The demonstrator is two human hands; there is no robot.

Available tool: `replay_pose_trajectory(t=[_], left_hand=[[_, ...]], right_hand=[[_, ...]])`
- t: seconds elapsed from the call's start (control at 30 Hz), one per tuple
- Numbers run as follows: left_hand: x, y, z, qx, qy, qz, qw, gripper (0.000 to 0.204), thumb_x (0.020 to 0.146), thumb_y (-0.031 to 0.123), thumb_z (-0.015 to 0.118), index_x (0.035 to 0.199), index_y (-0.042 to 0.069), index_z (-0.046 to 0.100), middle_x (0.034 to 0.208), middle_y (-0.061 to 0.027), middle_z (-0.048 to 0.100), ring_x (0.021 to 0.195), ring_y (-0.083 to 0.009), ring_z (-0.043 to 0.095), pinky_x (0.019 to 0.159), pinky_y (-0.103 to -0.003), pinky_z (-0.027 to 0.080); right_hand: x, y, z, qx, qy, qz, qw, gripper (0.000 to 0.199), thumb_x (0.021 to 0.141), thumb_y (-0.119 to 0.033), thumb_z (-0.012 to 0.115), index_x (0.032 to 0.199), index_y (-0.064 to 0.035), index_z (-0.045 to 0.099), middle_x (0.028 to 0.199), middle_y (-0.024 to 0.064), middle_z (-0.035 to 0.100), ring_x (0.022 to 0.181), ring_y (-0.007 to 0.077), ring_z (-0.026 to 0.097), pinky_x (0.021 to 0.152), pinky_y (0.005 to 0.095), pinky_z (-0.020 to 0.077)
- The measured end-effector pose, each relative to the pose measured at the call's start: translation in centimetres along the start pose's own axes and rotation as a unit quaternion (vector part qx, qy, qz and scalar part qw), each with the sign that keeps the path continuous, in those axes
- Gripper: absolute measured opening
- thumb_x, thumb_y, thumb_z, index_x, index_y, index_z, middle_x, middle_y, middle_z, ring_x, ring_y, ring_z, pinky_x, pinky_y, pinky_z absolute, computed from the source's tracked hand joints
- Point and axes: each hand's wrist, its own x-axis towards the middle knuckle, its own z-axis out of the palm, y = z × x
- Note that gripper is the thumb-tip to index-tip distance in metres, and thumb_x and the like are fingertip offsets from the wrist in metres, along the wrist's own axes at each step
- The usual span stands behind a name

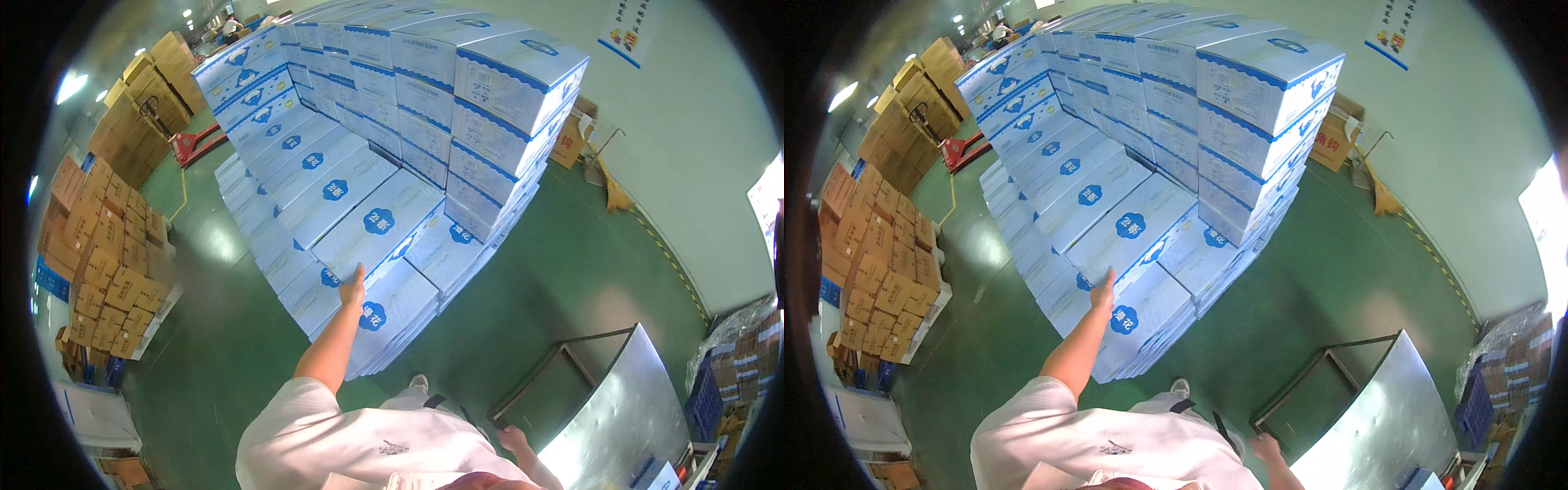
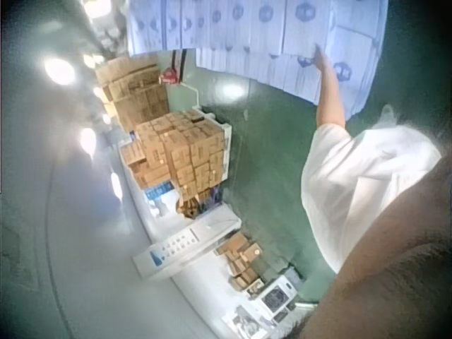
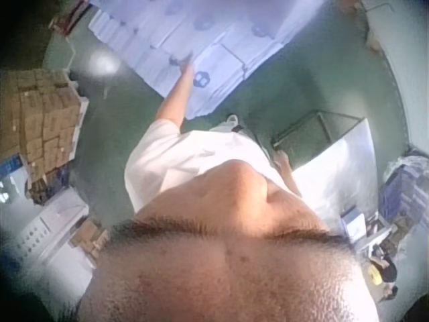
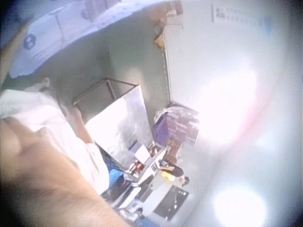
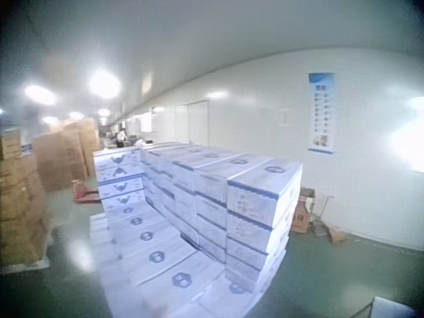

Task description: The person moves boxes from a metal table and stacks them onto a large pallet in a factory setting.

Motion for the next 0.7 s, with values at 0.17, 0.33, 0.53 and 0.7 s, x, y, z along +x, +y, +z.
replay_pose_trajectory(t=[0.17, 0.33, 0.53, 0.7], left_hand=[[-1.0, 1.3, 1.6, 0.123, 0.186, 0.153, 0.963, 0.111, 0.067, 0.061, 0.074, 0.144, 0.001, 0.020, 0.143, -0.0255, 0.029, 0.128, -0.0406, 0.036, 0.102, -0.046, 0.036], [-6.8, 8.5, 4.5, 0.565, 0.110, 0.427, 0.698, 0.111, 0.066, 0.056, 0.076, 0.148, 0.009, 0.016, 0.150, -0.0261, 0.014, 0.136, -0.0431, 0.023, 0.109, -0.057, 0.020], [0.1, 8.3, 6.7, 0.638, 0.067, 0.412, 0.647, 0.092, 0.080, 0.056, 0.063, 0.149, 0.016, 0.016, 0.152, -0.0235, 0.010, 0.136, -0.0514, 0.016, 0.109, -0.061, 0.014], [0.8, 8.4, 7.0, 0.640, 0.028, 0.420, 0.643, 0.080, 0.087, 0.059, 0.051, 0.146, 0.012, 0.025, 0.151, -0.0215, 0.020, 0.136, -0.0521, 0.016, 0.111, -0.057, 0.015]], right_hand=[[-1.1, 4.1, 0.3, 0.479, 0.141, 0.259, 0.827, 0.026, 0.088, -0.023, 0.050, 0.095, -0.0012, 0.063, 0.082, 0.0132, 0.066, 0.069, 0.0220, 0.064, 0.062, 0.0384, 0.0509], [-1.1, 3.2, 4.5, 0.407, 0.095, 0.194, 0.887, 0.033, 0.085, -0.030, 0.056, 0.090, 0.0005, 0.066, 0.080, 0.0159, 0.067, 0.074, 0.0261, 0.064, 0.070, 0.0393, 0.0499], [-1.8, -2.5, 5.3, 0.256, 0.080, 0.060, 0.962, 0.045, 0.082, -0.039, 0.056, 0.097, 0.0016, 0.066, 0.093, 0.0230, 0.067, 0.096, 0.0395, 0.062, 0.083, 0.0430, 0.0479], [-4.2, -5.4, 1.2, 0.413, 0.083, 0.167, 0.891, 0.036, 0.085, -0.032, 0.060, 0.097, 0.0012, 0.066, 0.080, 0.0116, 0.068, 0.073, 0.0221, 0.066, 0.063, 0.0339, 0.0505]])
